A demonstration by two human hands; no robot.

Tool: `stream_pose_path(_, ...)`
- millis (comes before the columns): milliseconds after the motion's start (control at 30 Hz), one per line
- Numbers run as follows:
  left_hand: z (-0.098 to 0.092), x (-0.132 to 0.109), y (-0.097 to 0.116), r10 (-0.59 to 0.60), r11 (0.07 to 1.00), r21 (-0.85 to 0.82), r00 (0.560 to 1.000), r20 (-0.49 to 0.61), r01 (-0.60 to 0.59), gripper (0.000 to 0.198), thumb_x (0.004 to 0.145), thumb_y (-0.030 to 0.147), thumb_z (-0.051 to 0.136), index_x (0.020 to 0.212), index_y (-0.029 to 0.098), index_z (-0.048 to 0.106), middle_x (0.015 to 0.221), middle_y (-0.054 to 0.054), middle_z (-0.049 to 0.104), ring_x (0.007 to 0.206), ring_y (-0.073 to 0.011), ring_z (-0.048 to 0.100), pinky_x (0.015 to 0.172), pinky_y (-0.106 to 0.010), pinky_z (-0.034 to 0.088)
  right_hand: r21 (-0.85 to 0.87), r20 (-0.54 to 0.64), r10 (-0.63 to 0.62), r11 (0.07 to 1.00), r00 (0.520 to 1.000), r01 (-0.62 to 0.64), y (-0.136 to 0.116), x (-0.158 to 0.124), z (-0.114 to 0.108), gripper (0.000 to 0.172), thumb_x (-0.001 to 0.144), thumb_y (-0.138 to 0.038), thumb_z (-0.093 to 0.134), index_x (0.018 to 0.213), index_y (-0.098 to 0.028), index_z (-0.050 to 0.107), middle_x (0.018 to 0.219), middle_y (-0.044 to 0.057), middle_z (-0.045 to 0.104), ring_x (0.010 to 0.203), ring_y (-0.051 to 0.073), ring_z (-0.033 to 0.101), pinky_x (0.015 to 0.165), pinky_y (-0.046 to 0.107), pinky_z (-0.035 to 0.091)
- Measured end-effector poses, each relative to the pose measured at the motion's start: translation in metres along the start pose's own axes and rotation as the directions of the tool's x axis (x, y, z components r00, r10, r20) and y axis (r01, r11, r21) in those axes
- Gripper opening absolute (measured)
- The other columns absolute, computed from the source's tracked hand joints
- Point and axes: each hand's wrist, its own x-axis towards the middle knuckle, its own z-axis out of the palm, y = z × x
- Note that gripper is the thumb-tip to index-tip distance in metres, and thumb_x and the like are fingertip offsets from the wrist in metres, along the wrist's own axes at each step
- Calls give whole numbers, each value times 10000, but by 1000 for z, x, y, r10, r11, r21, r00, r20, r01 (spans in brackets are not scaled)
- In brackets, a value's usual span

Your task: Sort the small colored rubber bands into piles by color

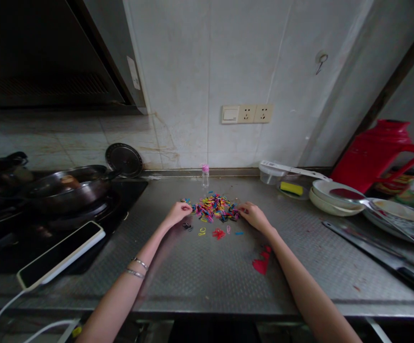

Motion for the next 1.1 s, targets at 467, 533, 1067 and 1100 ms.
stream_pose_path(467,-12,-3,-4,-31,999,-32,999,-41,30,205,666,262,540,714,107,665,713,-66,673,683,-161,602,651,-239,436,293,393,-169,955,904,51,-27,-2,-15,195,669,-211,489,701,-145,670,629,10,612,586,114,518,552,199,377)
stream_pose_path(533,-15,-3,-5,-31,999,-32,998,-48,29,204,670,260,536,705,105,664,715,-70,673,683,-160,602,645,-234,432,326,474,-193,945,859,32,-30,-3,-14,189,656,-223,508,702,-142,672,603,3,597,561,105,502,523,191,365)
stream_pose_path(1067,-23,-10,-5,-78,908,397,986,-148,131,206,715,327,534,803,202,672,767,-35,661,678,-139,569,579,-206,351,270,284,-12,960,959,-68,-25,-1,-18,253,657,-237,464,762,-128,666,614,7,599,552,105,493,535,200,366)
stream_pose_path(1100,-22,-10,-3,-67,907,406,991,-118,110,225,721,356,530,809,205,672,755,-32,658,662,-136,565,571,-205,347,260,278,-10,963,961,-65,-25,-1,-18,251,658,-238,464,758,-126,664,600,5,593,545,105,489,531,200,363)
